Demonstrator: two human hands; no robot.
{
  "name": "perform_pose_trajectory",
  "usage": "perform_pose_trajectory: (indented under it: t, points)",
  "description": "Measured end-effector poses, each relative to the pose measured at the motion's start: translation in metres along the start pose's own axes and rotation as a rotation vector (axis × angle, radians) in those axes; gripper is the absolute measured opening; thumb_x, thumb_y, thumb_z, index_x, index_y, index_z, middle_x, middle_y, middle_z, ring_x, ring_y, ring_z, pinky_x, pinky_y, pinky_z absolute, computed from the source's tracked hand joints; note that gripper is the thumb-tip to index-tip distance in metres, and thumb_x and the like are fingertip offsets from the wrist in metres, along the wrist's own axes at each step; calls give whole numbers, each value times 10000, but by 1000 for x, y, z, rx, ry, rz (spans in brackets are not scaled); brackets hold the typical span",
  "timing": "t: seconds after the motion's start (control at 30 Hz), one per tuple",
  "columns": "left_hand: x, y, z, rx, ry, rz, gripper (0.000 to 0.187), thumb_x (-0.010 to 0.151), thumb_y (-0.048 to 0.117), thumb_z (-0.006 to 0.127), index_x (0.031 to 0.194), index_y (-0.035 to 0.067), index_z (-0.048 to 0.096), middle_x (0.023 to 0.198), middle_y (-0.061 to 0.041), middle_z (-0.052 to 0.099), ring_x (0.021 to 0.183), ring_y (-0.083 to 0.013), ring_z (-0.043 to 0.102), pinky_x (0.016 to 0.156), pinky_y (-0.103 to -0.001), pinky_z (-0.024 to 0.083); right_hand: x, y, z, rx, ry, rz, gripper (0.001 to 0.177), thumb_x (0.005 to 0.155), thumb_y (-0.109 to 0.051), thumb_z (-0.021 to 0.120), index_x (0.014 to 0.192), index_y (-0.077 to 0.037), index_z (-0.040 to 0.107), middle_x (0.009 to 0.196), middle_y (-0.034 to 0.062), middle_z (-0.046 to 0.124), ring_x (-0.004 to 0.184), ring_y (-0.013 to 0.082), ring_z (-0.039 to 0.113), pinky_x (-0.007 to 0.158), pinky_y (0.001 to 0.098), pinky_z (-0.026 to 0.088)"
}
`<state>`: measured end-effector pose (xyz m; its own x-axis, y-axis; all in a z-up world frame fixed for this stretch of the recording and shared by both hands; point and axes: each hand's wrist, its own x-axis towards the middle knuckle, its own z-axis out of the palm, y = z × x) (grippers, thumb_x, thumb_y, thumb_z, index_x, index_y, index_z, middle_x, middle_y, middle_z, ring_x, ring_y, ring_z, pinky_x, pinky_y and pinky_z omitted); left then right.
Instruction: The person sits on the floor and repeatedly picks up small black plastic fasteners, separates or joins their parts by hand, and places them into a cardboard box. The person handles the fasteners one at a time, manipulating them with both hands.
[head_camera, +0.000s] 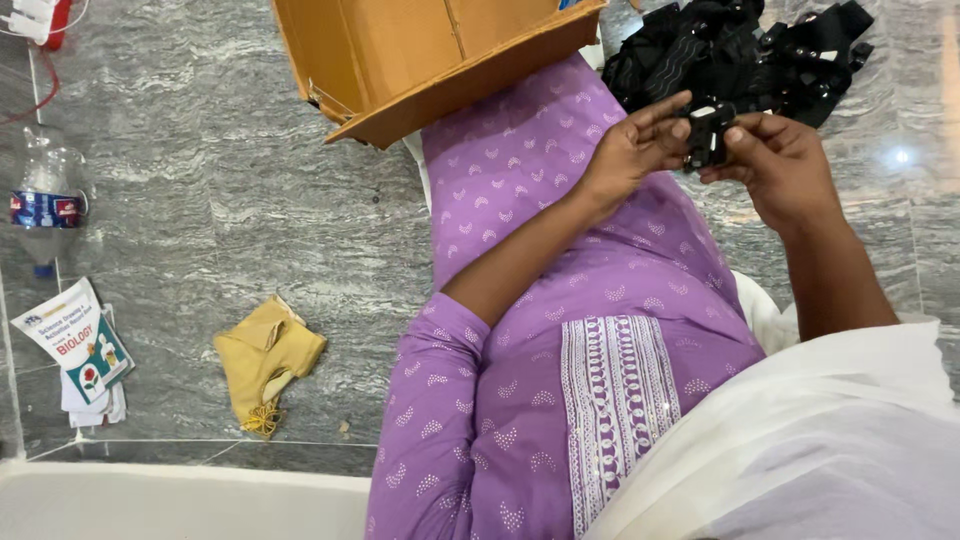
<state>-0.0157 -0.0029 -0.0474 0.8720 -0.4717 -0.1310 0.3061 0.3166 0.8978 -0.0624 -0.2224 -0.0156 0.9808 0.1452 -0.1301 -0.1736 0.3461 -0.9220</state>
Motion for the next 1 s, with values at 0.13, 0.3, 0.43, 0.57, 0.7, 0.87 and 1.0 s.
perform_pose_trajectory:
  t: [0.13,0.3,0.43,0.57,0.7,0.87,1.0]
  points:
    - [-7,11,-2,86,35,38,518,1000,287,750,1409,-15,653,1142,-122,761,1008,-180,708,877,-337,604,-6,-5,14,-71,-75,-29,191,1125,-61,632,1265,66,654,1105,138,708,1028,218,708,885,388,619]
    - [-17,16,-5,-223,22,47,441,1010,236,704,1385,23,608,1237,-87,713,1113,-178,703,995,-369,606,-10,-11,21,59,-62,-78,136,1116,-23,670,1230,46,644,1123,147,712,975,230,726,902,384,630]
    - [-23,12,-1,-297,94,16,373,1043,197,670,1374,34,614,1242,-79,695,1127,-187,683,1032,-385,581,-15,-14,29,171,-29,-83,123,1125,-45,655,1193,58,662,1100,177,736,947,243,750,891,369,642]
    - [-22,7,5,-343,125,51,348,1067,163,670,1372,13,598,1242,-104,685,1138,-217,674,1044,-404,572,-17,-13,34,-2,-20,-158,247,1061,37,697,1302,61,644,1188,160,715,1012,217,726,961,358,627]
    - [-26,12,5,-408,95,47,373,1072,117,630,1405,29,486,1325,-114,664,1226,-222,646,1083,-428,557,-12,-15,35,93,1,-152,248,1062,53,717,1297,77,641,1161,169,720,987,217,736,941,350,633]
    - [-37,20,2,-446,12,113,531,1043,14,591,1531,141,426,1351,-126,637,1256,-218,616,1128,-410,507,-14,-16,39,69,-6,-211,283,1048,66,720,1316,70,632,1175,166,720,1017,204,734,957,339,629]
    - [-39,20,2,-460,-12,121,336,1073,16,607,1404,16,557,1392,-130,635,1310,-225,618,1194,-425,498,-19,-17,46,-40,33,-258,262,1074,69,719,1321,81,632,1179,171,716,1044,211,733,992,349,628]
